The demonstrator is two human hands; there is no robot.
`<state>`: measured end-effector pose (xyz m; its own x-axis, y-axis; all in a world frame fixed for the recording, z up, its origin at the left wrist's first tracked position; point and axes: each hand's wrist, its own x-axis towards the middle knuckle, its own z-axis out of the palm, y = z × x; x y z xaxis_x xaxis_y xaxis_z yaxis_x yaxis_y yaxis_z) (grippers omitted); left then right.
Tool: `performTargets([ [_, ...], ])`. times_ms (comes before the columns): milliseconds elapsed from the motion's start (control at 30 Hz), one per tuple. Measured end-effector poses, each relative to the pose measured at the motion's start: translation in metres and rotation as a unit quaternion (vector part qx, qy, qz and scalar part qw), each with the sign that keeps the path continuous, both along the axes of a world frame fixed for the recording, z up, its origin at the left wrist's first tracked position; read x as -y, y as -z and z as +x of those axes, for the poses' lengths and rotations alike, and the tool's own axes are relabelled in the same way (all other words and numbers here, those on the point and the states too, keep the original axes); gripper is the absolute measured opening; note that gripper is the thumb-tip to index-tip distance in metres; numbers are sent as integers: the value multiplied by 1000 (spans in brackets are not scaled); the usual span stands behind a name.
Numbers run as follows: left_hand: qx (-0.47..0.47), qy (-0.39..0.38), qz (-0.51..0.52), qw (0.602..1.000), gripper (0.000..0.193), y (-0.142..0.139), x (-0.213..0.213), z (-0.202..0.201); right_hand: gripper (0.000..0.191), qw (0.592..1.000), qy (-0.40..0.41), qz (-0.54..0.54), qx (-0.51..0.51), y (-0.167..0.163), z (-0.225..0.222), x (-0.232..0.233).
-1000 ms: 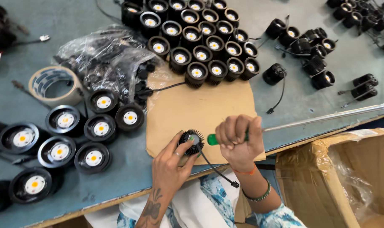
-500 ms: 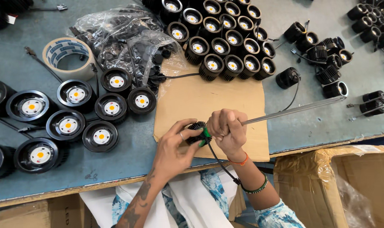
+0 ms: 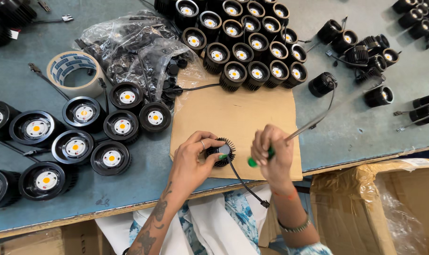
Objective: The person assembles LED light units by inserting a black wire into the back of each unit and tightening it with a green-handled screwdriver. They repeat this process for multiple units, placing each finished unit on the table.
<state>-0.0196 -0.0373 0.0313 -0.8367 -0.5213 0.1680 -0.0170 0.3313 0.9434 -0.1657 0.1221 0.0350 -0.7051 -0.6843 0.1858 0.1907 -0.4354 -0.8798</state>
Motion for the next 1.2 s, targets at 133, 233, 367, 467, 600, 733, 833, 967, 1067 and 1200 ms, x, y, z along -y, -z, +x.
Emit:
performTargets([
  [133,14,14,-11,1000,28,-1,2,-4,14,940,-7,328,-90,6,20,-38],
  [233,25,30,-17,999,28,0,5,-9,20,908,-55,407,-86,21,41,-49],
  [367,44,40,-35,998,27,-2,7,-12,19,933,-49,356,27,33,63,-47],
  [467,57,41,-57,996,26,-6,7,-14,20,931,-69,359,-11,39,69,-41],
  [600,92,59,-85,990,23,-14,7,-16,24,939,-60,322,-102,46,68,-38],
  [733,130,81,-107,982,24,-19,12,-20,17,943,61,301,-128,36,55,-42],
  [833,144,93,-110,979,25,-22,14,-22,17,918,165,296,-203,17,35,-36],
  [967,149,94,-105,979,26,-21,13,-21,13,874,96,245,-408,-3,13,-13],
  [1067,132,96,-102,981,24,-14,16,-18,15,887,42,314,-337,-1,8,4],
  [1200,51,98,-14,994,29,1,19,-14,8,949,-3,274,-156,14,7,8],
])
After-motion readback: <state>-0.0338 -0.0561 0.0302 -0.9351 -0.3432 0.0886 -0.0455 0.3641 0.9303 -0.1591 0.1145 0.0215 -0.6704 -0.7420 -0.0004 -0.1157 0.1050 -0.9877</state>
